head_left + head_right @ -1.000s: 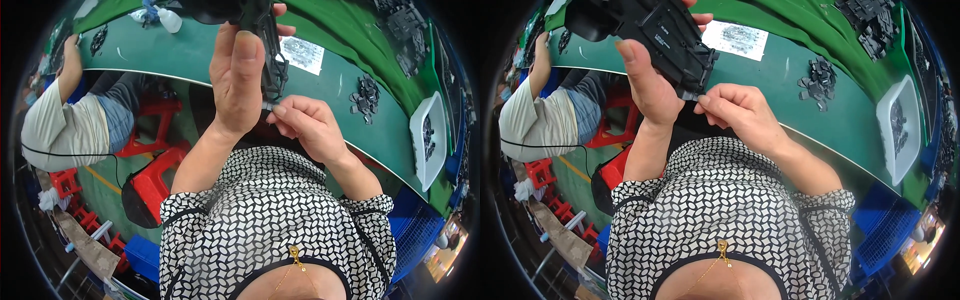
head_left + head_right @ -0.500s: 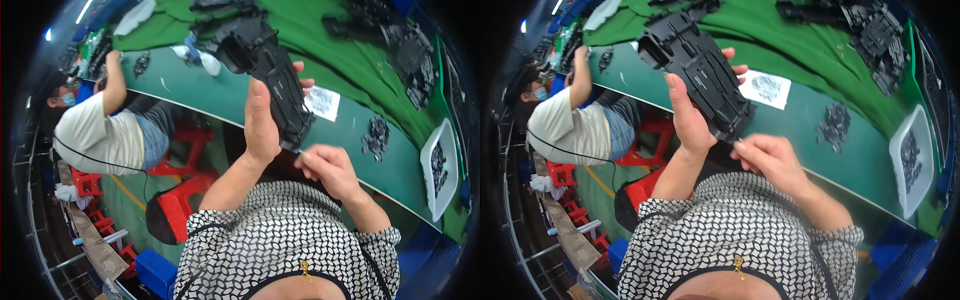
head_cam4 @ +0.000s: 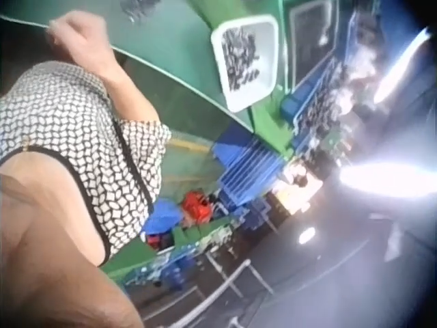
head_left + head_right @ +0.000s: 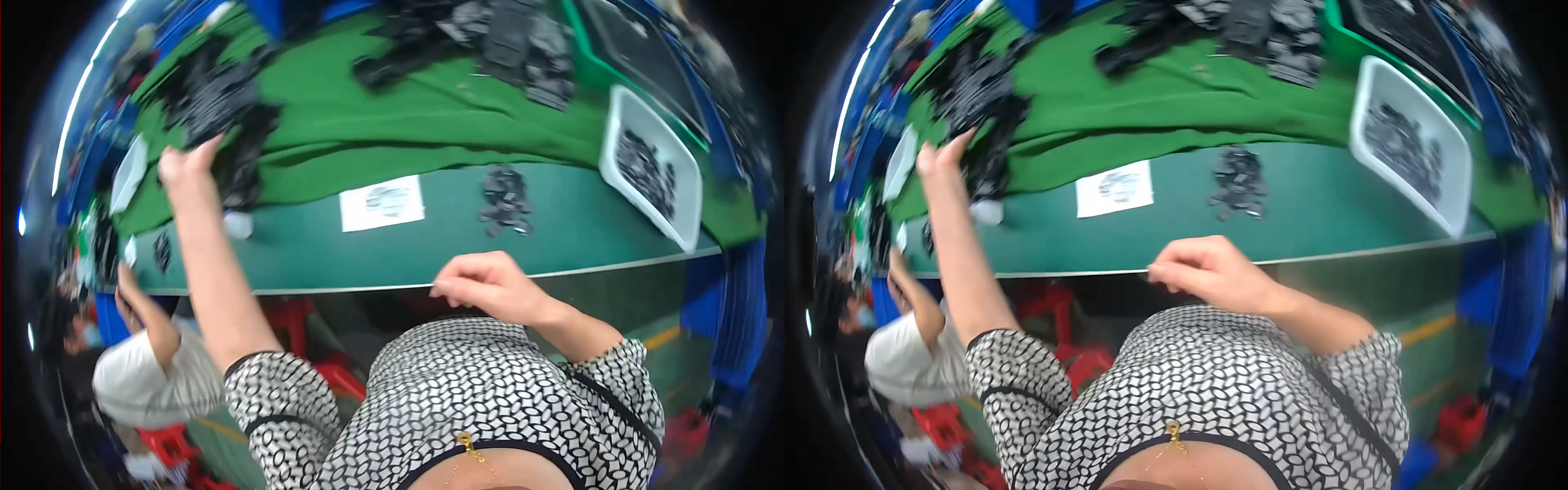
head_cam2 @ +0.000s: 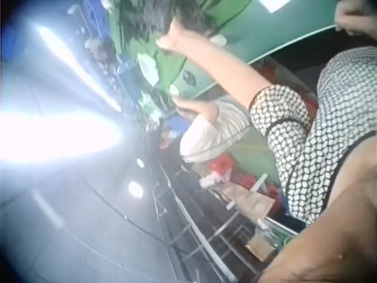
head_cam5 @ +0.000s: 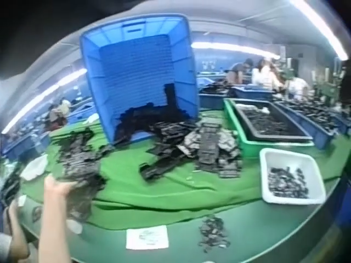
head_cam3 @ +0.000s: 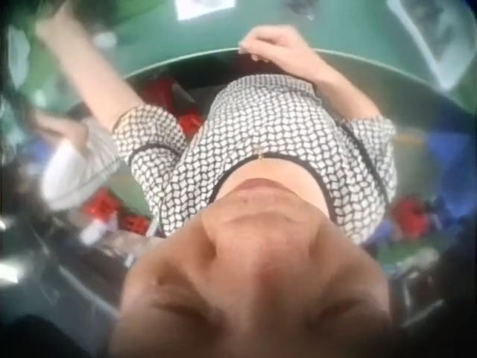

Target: Assemble small plastic components into a larger toy chassis on a factory production line.

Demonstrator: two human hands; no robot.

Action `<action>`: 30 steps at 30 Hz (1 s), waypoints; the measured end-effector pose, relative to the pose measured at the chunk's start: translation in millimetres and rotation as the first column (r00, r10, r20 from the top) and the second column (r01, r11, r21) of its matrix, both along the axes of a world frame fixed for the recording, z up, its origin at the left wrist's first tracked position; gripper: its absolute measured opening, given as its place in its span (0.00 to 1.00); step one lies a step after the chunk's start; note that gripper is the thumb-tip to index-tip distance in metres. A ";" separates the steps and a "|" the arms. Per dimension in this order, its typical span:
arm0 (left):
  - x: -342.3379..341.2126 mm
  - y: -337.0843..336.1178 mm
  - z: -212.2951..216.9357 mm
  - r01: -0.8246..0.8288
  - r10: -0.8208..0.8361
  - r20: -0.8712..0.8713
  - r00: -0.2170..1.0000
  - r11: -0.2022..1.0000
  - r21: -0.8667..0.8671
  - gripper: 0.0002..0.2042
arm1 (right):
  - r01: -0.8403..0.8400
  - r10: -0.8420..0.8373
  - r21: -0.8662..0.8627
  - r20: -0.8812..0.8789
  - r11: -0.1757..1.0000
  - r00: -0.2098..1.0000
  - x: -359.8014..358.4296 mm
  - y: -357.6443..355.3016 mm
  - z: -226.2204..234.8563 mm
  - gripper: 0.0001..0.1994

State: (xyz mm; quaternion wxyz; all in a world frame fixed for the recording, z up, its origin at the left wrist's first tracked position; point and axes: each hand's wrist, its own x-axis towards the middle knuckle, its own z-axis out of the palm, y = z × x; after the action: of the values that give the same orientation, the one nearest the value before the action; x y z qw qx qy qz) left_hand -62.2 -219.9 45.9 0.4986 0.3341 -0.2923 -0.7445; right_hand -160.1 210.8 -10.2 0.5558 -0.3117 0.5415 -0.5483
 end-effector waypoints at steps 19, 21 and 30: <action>28.8 163.4 -38.1 0.280 -0.292 -0.238 0.926 0.956 -0.082 0.20 | 0.634 -0.577 -0.383 -0.807 0.672 0.125 -255.5 -106.7 -8.2 0.21; 35.5 169.8 -40.2 0.277 -0.286 -0.215 0.934 0.958 -0.069 0.20 | 0.639 -0.504 -0.339 -0.859 0.690 0.088 -246.5 -108.9 0.1 0.26; 41.9 182.9 -47.9 0.349 -0.360 -0.161 0.919 0.933 -0.092 0.21 | 0.803 -0.838 -0.259 -0.048 0.536 0.544 -242.4 -127.1 6.4 0.20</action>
State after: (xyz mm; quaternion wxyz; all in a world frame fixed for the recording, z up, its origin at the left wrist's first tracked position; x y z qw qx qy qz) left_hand -20.3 -36.9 -2.0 0.3894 0.1932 -0.3257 -0.8396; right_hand -402.6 83.7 -3.9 0.1496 -0.1204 0.6088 -0.7697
